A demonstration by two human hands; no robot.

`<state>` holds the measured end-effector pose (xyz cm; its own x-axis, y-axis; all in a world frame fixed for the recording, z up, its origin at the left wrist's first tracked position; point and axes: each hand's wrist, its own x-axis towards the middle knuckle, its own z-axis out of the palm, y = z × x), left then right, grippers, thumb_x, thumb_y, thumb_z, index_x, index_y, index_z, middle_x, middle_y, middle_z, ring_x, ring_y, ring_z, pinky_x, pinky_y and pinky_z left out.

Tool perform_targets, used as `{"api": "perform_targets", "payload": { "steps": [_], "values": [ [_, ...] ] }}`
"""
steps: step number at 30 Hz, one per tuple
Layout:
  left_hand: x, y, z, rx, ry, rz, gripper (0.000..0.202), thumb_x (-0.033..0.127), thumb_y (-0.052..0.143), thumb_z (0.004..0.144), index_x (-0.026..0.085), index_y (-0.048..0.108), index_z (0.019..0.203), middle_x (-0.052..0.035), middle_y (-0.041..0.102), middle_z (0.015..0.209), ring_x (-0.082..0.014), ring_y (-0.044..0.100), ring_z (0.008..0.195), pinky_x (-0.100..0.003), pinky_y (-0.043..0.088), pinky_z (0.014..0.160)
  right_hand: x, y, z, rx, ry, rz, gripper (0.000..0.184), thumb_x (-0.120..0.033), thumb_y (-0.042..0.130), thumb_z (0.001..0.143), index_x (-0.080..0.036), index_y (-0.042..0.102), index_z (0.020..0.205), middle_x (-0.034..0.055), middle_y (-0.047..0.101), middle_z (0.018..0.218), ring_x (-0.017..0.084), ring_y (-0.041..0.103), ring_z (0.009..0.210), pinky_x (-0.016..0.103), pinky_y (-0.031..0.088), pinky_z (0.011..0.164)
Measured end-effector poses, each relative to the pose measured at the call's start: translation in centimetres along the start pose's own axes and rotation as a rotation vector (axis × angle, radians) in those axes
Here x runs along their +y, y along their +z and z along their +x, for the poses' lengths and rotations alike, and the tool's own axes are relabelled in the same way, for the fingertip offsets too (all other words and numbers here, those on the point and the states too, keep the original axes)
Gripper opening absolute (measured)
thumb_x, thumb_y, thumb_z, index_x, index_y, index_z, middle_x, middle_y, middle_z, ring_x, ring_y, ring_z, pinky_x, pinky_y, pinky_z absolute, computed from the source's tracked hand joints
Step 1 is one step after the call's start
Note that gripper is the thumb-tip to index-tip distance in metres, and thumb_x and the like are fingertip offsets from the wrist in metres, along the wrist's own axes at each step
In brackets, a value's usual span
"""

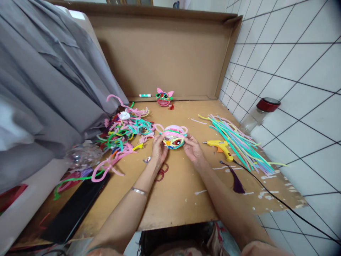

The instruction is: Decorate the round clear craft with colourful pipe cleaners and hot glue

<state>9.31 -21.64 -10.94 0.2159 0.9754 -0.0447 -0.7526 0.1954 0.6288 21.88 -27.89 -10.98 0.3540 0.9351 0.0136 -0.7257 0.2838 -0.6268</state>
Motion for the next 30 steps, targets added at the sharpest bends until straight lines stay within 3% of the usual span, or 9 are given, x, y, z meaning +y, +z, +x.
{"api": "perform_targets", "payload": {
  "steps": [6, 12, 17, 30],
  "values": [
    [0.1, -0.1, 0.0, -0.014, -0.016, 0.013, 0.030, 0.024, 0.085, 0.054, 0.018, 0.058, 0.067, 0.0053, 0.064, 0.066, -0.0091, 0.057, 0.061, -0.023, 0.044, 0.066, 0.1, -0.3, 0.2, 0.002, -0.007, -0.009, 0.021, 0.000, 0.063, 0.068, -0.020, 0.064, 0.076, -0.0033, 0.073, 0.077, 0.010, 0.067, 0.074, 0.023, 0.054, 0.079],
    [0.2, 0.1, -0.3, -0.036, 0.052, 0.030, 0.038, 0.025, 0.088, 0.051, 0.017, 0.052, 0.061, 0.0066, 0.058, 0.061, -0.0071, 0.053, 0.059, -0.021, 0.043, 0.062, 0.3, -0.5, 0.4, -0.007, -0.017, -0.020, 0.021, -0.003, 0.067, 0.063, -0.021, 0.061, 0.072, -0.0050, 0.071, 0.073, 0.011, 0.066, 0.075, 0.025, 0.053, 0.081],
    [0.0, 0.3, -0.7, -0.051, 0.079, 0.071, 0.045, 0.031, 0.088, 0.051, 0.017, 0.047, 0.059, 0.0070, 0.054, 0.057, -0.0059, 0.049, 0.054, -0.019, 0.040, 0.056, 0.1, -0.3, 0.3, 0.000, -0.030, -0.035, 0.021, -0.007, 0.071, 0.061, -0.022, 0.059, 0.070, -0.0050, 0.072, 0.073, 0.012, 0.065, 0.074, 0.025, 0.053, 0.081],
    [-0.9, 0.8, -1.1, -0.038, 0.166, 0.144, 0.052, 0.050, 0.084, 0.057, 0.018, 0.044, 0.062, 0.0066, 0.047, 0.059, -0.0071, 0.044, 0.057, -0.020, 0.038, 0.058, 0.1, -0.2, 0.1, 0.030, -0.046, -0.052, 0.018, -0.009, 0.068, 0.064, -0.022, 0.063, 0.075, -0.0043, 0.073, 0.077, 0.013, 0.066, 0.078, 0.026, 0.051, 0.084]
  ]
}}
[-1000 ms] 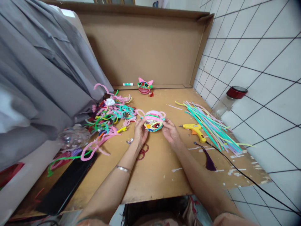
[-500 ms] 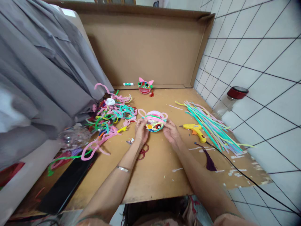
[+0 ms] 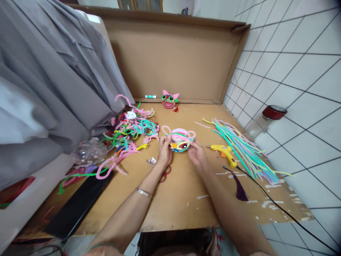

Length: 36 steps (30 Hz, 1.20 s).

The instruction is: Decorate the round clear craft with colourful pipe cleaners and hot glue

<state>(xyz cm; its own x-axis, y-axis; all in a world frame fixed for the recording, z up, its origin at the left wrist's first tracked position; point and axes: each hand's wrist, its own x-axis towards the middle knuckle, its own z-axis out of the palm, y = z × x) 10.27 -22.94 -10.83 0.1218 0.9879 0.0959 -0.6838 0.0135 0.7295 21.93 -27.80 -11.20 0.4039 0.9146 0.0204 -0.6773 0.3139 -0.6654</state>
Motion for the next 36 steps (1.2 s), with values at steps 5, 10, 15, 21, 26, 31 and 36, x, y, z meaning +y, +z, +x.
{"api": "perform_targets", "payload": {
  "steps": [5, 10, 15, 21, 26, 31, 36],
  "values": [
    [-0.04, 0.20, -0.28, -0.028, 0.083, 0.071, 0.056, 0.051, 0.086, 0.055, 0.019, 0.041, 0.068, 0.0072, 0.045, 0.064, -0.0066, 0.044, 0.058, -0.020, 0.038, 0.058, 0.20, 0.04, -0.09, 0.009, -0.009, -0.011, 0.018, -0.008, 0.067, 0.065, -0.022, 0.063, 0.077, -0.0034, 0.073, 0.082, 0.015, 0.066, 0.082, 0.031, 0.051, 0.088],
    [-0.22, 0.12, -0.59, 0.020, 0.099, 0.129, 0.059, 0.048, 0.087, 0.054, 0.021, 0.040, 0.076, 0.0082, 0.047, 0.069, -0.0058, 0.046, 0.058, -0.020, 0.040, 0.059, 0.43, 0.03, -0.21, -0.036, -0.001, -0.021, 0.019, -0.010, 0.070, 0.063, -0.022, 0.060, 0.073, -0.0042, 0.072, 0.081, 0.014, 0.065, 0.082, 0.029, 0.050, 0.088],
    [-0.41, 0.15, -0.75, 0.057, 0.096, 0.135, 0.057, 0.046, 0.086, 0.057, 0.021, 0.040, 0.079, 0.0080, 0.049, 0.070, -0.0065, 0.049, 0.059, -0.021, 0.043, 0.061, 0.46, -0.06, -0.25, -0.061, 0.008, -0.020, 0.021, -0.010, 0.072, 0.061, -0.023, 0.059, 0.072, -0.0051, 0.071, 0.080, 0.013, 0.065, 0.083, 0.028, 0.050, 0.087],
    [-0.43, 0.12, -0.48, 0.104, 0.107, 0.123, 0.057, 0.044, 0.086, 0.054, 0.021, 0.039, 0.076, 0.0084, 0.048, 0.067, -0.0065, 0.047, 0.057, -0.021, 0.040, 0.058, 0.55, -0.27, -0.17, -0.077, 0.038, -0.038, 0.021, -0.011, 0.073, 0.062, -0.024, 0.059, 0.072, -0.0050, 0.070, 0.077, 0.014, 0.065, 0.084, 0.030, 0.050, 0.088],
    [-0.18, 0.19, -0.32, 0.120, 0.103, 0.101, 0.055, 0.040, 0.086, 0.054, 0.021, 0.039, 0.076, 0.0079, 0.050, 0.068, -0.0072, 0.049, 0.059, -0.022, 0.041, 0.060, 0.60, -0.44, -0.13, -0.073, 0.052, -0.029, 0.021, -0.009, 0.072, 0.062, -0.023, 0.061, 0.073, -0.0043, 0.071, 0.078, 0.014, 0.065, 0.083, 0.029, 0.050, 0.086],
    [-0.13, 0.16, -0.17, 0.137, 0.094, 0.090, 0.056, 0.039, 0.085, 0.055, 0.022, 0.036, 0.076, 0.0091, 0.048, 0.066, -0.0068, 0.047, 0.058, -0.021, 0.041, 0.060, 0.52, -0.26, -0.31, -0.073, 0.057, -0.027, 0.020, -0.011, 0.071, 0.063, -0.023, 0.061, 0.075, -0.0034, 0.072, 0.079, 0.014, 0.064, 0.077, 0.029, 0.051, 0.082],
    [-0.30, -0.01, -0.11, 0.143, 0.113, 0.122, 0.055, 0.040, 0.084, 0.057, 0.022, 0.036, 0.076, 0.0085, 0.046, 0.067, -0.0072, 0.047, 0.059, -0.021, 0.040, 0.061, 0.54, 0.07, -0.49, -0.045, 0.059, -0.043, 0.021, -0.011, 0.071, 0.064, -0.023, 0.060, 0.076, -0.0049, 0.070, 0.076, 0.013, 0.065, 0.078, 0.029, 0.051, 0.085]
  ]
}}
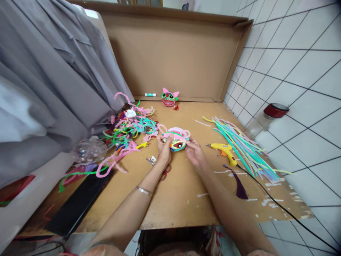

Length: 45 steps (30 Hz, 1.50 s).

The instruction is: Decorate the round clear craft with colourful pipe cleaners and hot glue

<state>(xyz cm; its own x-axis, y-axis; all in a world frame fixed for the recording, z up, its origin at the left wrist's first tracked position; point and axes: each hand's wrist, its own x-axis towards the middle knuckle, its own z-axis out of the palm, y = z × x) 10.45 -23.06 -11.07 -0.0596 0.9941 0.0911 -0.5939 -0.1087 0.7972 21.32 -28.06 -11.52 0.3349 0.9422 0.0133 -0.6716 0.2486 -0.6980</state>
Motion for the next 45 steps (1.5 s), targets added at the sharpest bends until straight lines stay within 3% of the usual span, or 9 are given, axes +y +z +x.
{"api": "perform_targets", "payload": {
  "steps": [12, 25, 32, 38, 45],
  "values": [
    [0.29, -0.10, -0.43, -0.096, 0.048, 0.087, 0.058, 0.046, 0.084, 0.060, 0.023, 0.036, 0.083, 0.0079, 0.044, 0.074, -0.0065, 0.044, 0.062, -0.021, 0.040, 0.061, -0.01, 0.33, -0.15, 0.053, -0.017, 0.007, 0.020, -0.011, 0.071, 0.061, -0.022, 0.060, 0.073, -0.0046, 0.072, 0.076, 0.013, 0.064, 0.075, 0.026, 0.052, 0.079],
    [-0.23, -0.54, -0.33, -0.078, 0.076, 0.250, 0.058, 0.046, 0.084, 0.059, 0.023, 0.038, 0.083, 0.0071, 0.041, 0.074, -0.0073, 0.040, 0.060, -0.021, 0.036, 0.059, 0.24, 0.37, -0.14, 0.069, -0.020, 0.012, 0.023, -0.010, 0.062, 0.063, -0.024, 0.063, 0.081, -0.0056, 0.072, 0.074, 0.014, 0.065, 0.076, 0.026, 0.051, 0.079],
    [-0.42, -0.27, -0.01, -0.003, 0.041, 0.185, 0.057, 0.043, 0.085, 0.057, 0.023, 0.037, 0.081, 0.0074, 0.042, 0.073, -0.0075, 0.041, 0.060, -0.022, 0.036, 0.059, 0.32, 0.24, -0.24, 0.085, -0.006, 0.070, 0.012, -0.011, 0.062, 0.068, -0.023, 0.061, 0.070, -0.0057, 0.071, 0.075, 0.011, 0.065, 0.076, 0.025, 0.052, 0.082],
    [-0.08, 0.06, -0.29, -0.026, 0.051, 0.177, 0.056, 0.042, 0.085, 0.058, 0.023, 0.038, 0.082, 0.0079, 0.042, 0.072, -0.0075, 0.042, 0.060, -0.022, 0.036, 0.060, 0.23, 0.78, -0.28, 0.024, -0.008, -0.020, 0.017, -0.018, 0.073, 0.068, -0.023, 0.064, 0.081, -0.0036, 0.073, 0.082, 0.014, 0.067, 0.078, 0.029, 0.054, 0.083],
    [-0.11, -0.09, -0.51, -0.101, 0.077, 0.161, 0.052, 0.043, 0.084, 0.061, 0.022, 0.041, 0.081, 0.0058, 0.045, 0.075, -0.0092, 0.044, 0.065, -0.022, 0.037, 0.063, -0.45, 0.57, -0.21, 0.034, -0.065, -0.068, 0.026, -0.016, 0.074, 0.068, -0.024, 0.063, 0.090, -0.0040, 0.073, 0.091, 0.013, 0.067, 0.086, 0.028, 0.053, 0.087]
  ]
}}
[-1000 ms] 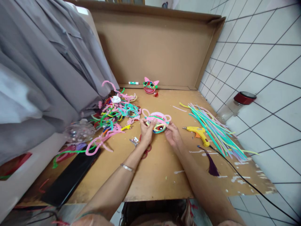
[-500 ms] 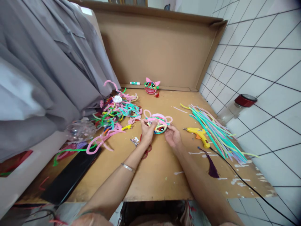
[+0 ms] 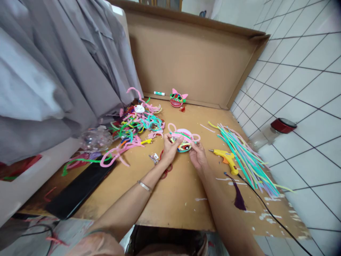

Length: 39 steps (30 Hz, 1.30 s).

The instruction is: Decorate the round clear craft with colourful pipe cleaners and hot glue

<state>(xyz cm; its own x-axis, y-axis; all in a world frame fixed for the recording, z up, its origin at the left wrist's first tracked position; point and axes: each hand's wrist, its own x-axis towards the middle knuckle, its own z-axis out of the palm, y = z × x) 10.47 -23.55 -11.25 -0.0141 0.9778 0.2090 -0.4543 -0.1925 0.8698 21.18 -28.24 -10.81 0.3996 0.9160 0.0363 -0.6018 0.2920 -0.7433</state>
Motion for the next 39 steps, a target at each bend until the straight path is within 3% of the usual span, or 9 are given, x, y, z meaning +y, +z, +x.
{"api": "perform_targets", "payload": {
  "steps": [6, 14, 18, 21, 24, 27, 32, 39],
  "values": [
    [0.5, 0.2, -0.4, -0.058, 0.018, -0.014, 0.048, 0.043, 0.081, 0.064, 0.023, 0.042, 0.083, 0.0048, 0.044, 0.077, -0.0111, 0.042, 0.068, -0.023, 0.037, 0.065, -1.1, 0.3, -0.4, -0.127, 0.056, 0.003, 0.027, -0.022, 0.071, 0.072, -0.028, 0.063, 0.097, -0.0042, 0.073, 0.102, 0.015, 0.067, 0.094, 0.034, 0.053, 0.092],
    [1.4, 1.1, -1.2, -0.195, 0.042, -0.059, 0.036, 0.036, 0.072, 0.072, 0.023, 0.041, 0.085, 0.0038, 0.045, 0.078, -0.0128, 0.045, 0.071, -0.023, 0.038, 0.064, -2.4, -0.3, -0.1, -0.111, 0.129, 0.020, 0.030, -0.037, 0.065, 0.073, -0.026, 0.066, 0.101, 0.0019, 0.075, 0.105, 0.024, 0.067, 0.103, 0.049, 0.051, 0.094],
    [1.1, 1.6, -1.4, -0.217, 0.061, -0.055, 0.029, 0.035, 0.065, 0.077, 0.024, 0.039, 0.086, 0.0037, 0.048, 0.076, -0.0126, 0.048, 0.067, -0.024, 0.040, 0.063, -3.0, -0.9, 0.2, -0.115, 0.126, 0.015, 0.034, -0.036, 0.064, 0.072, -0.028, 0.066, 0.105, 0.0024, 0.074, 0.107, 0.026, 0.065, 0.109, 0.052, 0.050, 0.095],
    [0.9, 1.4, -1.0, -0.163, 0.169, 0.047, 0.022, 0.035, 0.060, 0.083, 0.023, 0.042, 0.088, -0.0033, 0.058, 0.095, -0.0165, 0.057, 0.087, -0.029, 0.045, 0.077, -3.1, -1.1, 0.4, -0.109, 0.126, 0.017, 0.036, -0.033, 0.064, 0.071, -0.028, 0.065, 0.107, 0.0029, 0.074, 0.109, 0.026, 0.064, 0.111, 0.052, 0.048, 0.098],
    [1.3, 0.8, -0.3, -0.032, 0.344, 0.279, 0.018, 0.035, 0.057, 0.086, 0.022, 0.047, 0.092, -0.0089, 0.059, 0.113, -0.0208, 0.055, 0.110, -0.036, 0.041, 0.095, -3.2, -1.2, 0.5, -0.074, 0.122, 0.019, 0.037, -0.031, 0.062, 0.072, -0.027, 0.065, 0.108, 0.0031, 0.074, 0.110, 0.026, 0.064, 0.111, 0.054, 0.047, 0.099],
    [2.5, 0.1, 0.6, 0.050, 0.532, 0.496, 0.019, 0.037, 0.053, 0.090, 0.020, 0.054, 0.099, -0.0083, 0.061, 0.104, -0.0208, 0.055, 0.105, -0.038, 0.040, 0.097, -3.1, -1.4, 0.7, -0.046, 0.126, 0.010, 0.036, -0.031, 0.061, 0.072, -0.025, 0.065, 0.107, 0.0038, 0.074, 0.109, 0.026, 0.065, 0.109, 0.054, 0.048, 0.097],
    [4.6, -0.6, 1.4, 0.028, 0.792, 0.756, 0.034, 0.039, 0.044, 0.096, 0.019, 0.062, 0.116, -0.0103, 0.064, 0.108, -0.0213, 0.055, 0.105, -0.038, 0.040, 0.096, -2.7, -1.8, 1.0, -0.047, 0.140, -0.014, 0.032, -0.031, 0.061, 0.075, -0.025, 0.066, 0.105, 0.0034, 0.076, 0.104, 0.025, 0.068, 0.101, 0.052, 0.053, 0.090],
    [5.7, -1.2, 1.9, -0.049, 0.925, 0.930, 0.031, 0.033, 0.044, 0.097, 0.025, 0.069, 0.113, -0.0080, 0.069, 0.106, -0.0206, 0.054, 0.103, -0.038, 0.037, 0.092, -2.2, -1.9, 1.0, -0.067, 0.122, -0.048, 0.028, -0.028, 0.064, 0.076, -0.024, 0.066, 0.104, 0.0022, 0.076, 0.102, 0.022, 0.069, 0.095, 0.046, 0.055, 0.088]
  ]
}}
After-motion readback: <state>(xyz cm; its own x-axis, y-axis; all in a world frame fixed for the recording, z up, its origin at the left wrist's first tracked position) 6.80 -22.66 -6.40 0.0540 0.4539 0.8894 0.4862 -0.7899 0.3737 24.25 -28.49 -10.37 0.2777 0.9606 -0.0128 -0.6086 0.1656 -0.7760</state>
